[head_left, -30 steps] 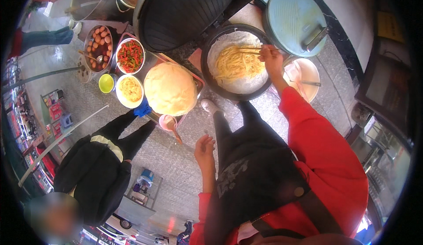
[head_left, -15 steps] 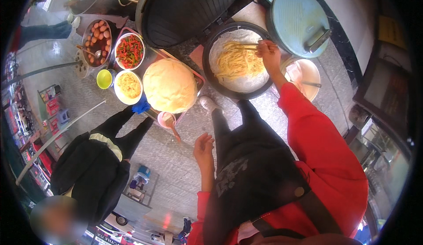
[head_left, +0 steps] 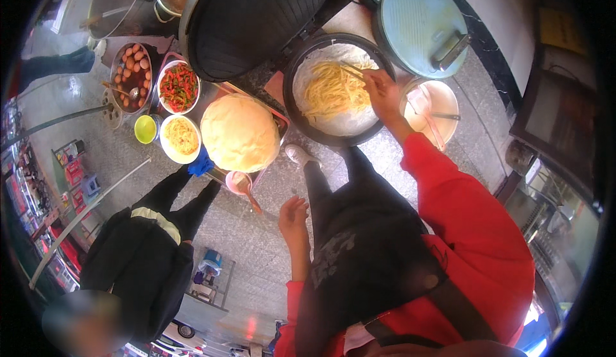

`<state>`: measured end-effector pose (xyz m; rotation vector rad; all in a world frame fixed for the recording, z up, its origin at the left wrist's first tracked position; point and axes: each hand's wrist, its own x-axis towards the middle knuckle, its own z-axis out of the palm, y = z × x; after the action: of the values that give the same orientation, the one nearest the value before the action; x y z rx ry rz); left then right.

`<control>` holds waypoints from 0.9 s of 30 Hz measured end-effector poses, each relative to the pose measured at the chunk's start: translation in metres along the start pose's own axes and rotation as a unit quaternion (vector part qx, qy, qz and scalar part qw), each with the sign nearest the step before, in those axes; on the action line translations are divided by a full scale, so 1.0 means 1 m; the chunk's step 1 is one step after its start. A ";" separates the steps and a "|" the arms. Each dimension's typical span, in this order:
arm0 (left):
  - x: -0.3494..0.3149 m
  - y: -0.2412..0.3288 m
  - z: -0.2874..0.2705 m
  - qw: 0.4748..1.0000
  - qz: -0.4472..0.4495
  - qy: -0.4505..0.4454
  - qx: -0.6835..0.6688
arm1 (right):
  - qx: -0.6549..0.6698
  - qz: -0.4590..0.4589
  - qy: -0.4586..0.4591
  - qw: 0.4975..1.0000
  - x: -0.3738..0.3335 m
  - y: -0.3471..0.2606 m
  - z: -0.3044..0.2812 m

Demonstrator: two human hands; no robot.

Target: The person assembles a street food wrap by placing a thin crepe on a griddle, adding shredded noodles and chopped vegetables with chopsticks, then rolling the crepe and placing it into a plastic bag. The person repeats this process for a second wrap.

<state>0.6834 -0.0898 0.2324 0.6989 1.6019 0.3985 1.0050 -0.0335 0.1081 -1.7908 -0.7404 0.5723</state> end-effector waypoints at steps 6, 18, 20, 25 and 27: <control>-0.001 0.000 0.001 1.000 0.004 -0.004 0.006 | -0.169 -0.105 -0.145 0.969 -0.013 -0.011 0.024; -0.006 0.000 0.010 1.000 0.013 -0.011 0.019 | -0.288 -0.157 -0.296 0.897 -0.038 -0.029 -0.025; -0.007 -0.002 0.010 0.999 0.022 -0.009 0.031 | -0.287 -0.191 -0.261 0.902 -0.035 -0.026 -0.036; -0.006 -0.003 0.017 0.999 0.018 -0.027 0.020 | -0.302 -0.180 -0.220 0.910 -0.028 -0.004 -0.053; -0.007 -0.002 0.016 0.999 0.020 -0.027 0.022 | -0.299 -0.163 -0.251 0.906 -0.032 0.001 -0.057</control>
<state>0.6993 -0.0983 0.2336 0.7707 1.5527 0.3713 1.0222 -0.0937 0.1267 -2.0157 -1.6864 0.6267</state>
